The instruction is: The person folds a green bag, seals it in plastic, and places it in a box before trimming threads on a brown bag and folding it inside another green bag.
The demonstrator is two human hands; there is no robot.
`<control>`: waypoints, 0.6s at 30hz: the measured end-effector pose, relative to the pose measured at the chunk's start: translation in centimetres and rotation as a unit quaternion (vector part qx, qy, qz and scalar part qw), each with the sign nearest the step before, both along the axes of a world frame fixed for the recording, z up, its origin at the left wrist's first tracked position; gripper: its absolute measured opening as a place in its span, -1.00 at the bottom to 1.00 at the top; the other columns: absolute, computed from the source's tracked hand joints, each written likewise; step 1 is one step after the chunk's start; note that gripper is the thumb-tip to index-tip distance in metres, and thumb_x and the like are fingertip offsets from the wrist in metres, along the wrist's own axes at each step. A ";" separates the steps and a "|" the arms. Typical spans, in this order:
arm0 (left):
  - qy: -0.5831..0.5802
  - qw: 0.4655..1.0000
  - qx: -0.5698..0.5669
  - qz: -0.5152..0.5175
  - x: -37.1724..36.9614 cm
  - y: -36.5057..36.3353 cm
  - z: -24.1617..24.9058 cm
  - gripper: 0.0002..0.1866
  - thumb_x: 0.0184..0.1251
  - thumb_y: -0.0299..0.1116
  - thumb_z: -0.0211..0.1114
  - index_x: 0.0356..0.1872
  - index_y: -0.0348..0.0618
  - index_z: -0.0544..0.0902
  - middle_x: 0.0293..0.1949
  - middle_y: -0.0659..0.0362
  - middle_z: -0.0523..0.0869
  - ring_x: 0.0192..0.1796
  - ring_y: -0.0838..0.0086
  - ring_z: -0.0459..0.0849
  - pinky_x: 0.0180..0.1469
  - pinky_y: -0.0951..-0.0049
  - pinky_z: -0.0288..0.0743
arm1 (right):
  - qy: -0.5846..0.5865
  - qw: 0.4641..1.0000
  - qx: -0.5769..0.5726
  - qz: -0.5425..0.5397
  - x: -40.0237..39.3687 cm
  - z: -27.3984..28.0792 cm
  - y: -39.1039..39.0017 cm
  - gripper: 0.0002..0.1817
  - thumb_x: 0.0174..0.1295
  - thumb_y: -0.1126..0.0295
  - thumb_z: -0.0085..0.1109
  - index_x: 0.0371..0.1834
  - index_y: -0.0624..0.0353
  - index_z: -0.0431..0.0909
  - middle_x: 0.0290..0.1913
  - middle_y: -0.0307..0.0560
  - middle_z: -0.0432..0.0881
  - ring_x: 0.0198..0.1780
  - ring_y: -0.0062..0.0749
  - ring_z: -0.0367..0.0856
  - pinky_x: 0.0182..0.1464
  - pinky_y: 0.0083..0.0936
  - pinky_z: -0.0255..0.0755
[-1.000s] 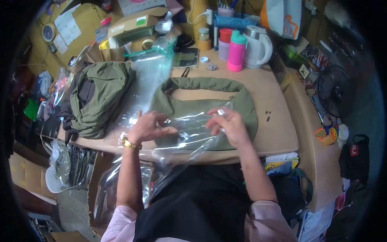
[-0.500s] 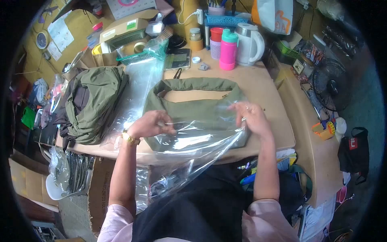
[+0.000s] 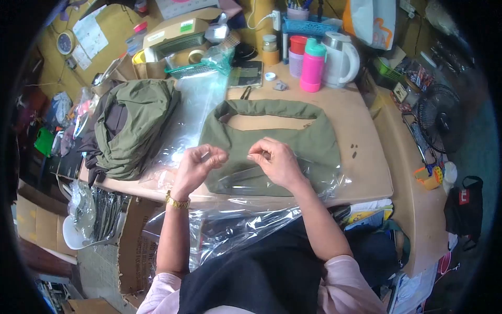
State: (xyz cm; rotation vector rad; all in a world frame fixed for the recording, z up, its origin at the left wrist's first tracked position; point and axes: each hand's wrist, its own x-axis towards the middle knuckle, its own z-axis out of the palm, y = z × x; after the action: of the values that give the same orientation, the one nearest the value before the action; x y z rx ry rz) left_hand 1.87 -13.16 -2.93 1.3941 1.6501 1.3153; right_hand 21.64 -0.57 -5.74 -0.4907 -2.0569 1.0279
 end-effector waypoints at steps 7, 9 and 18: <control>-0.306 0.943 0.100 0.086 3.7 2.7 -4.4 -0.60 0.59 -0.07 0.06 -0.52 0.04 0.46 -0.58 0.42 0.40 -0.55 0.71 0.30 -0.53 0.59 0.17 | 0.070 0.972 0.223 -0.026 -3.7 0.9 -4.8 -0.68 0.28 0.29 0.26 -0.57 0.15 0.42 -0.61 0.04 0.45 -0.57 -0.07 0.50 -0.49 -0.25 0.34; -0.477 0.873 0.050 0.086 5.7 2.8 -4.1 -0.61 0.58 -0.09 0.10 -0.52 0.01 0.44 -0.59 0.43 0.38 -0.55 0.70 0.26 -0.52 0.59 0.11 | 0.099 0.956 0.274 -0.008 -4.7 0.9 -5.5 -0.66 0.26 0.30 0.24 -0.60 0.15 0.37 -0.64 0.05 0.42 -0.57 0.00 0.49 -0.48 -0.20 0.34; -0.601 0.790 0.008 0.119 6.1 0.9 -3.9 -0.64 0.58 -0.11 0.11 -0.50 0.09 0.40 -0.58 0.47 0.29 -0.55 0.74 0.22 -0.53 0.56 0.07 | 0.139 0.936 0.323 0.018 -5.1 -0.2 -4.1 -0.60 0.30 0.29 0.23 -0.67 0.14 0.35 -0.72 -0.03 0.37 -0.66 -0.20 0.47 -0.53 -0.35 0.32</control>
State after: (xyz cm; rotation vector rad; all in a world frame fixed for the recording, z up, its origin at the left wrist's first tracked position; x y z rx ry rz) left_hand 7.99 -12.26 -6.80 0.1082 0.8739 1.7721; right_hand 16.56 -4.68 -5.96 0.0345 -1.9986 0.3598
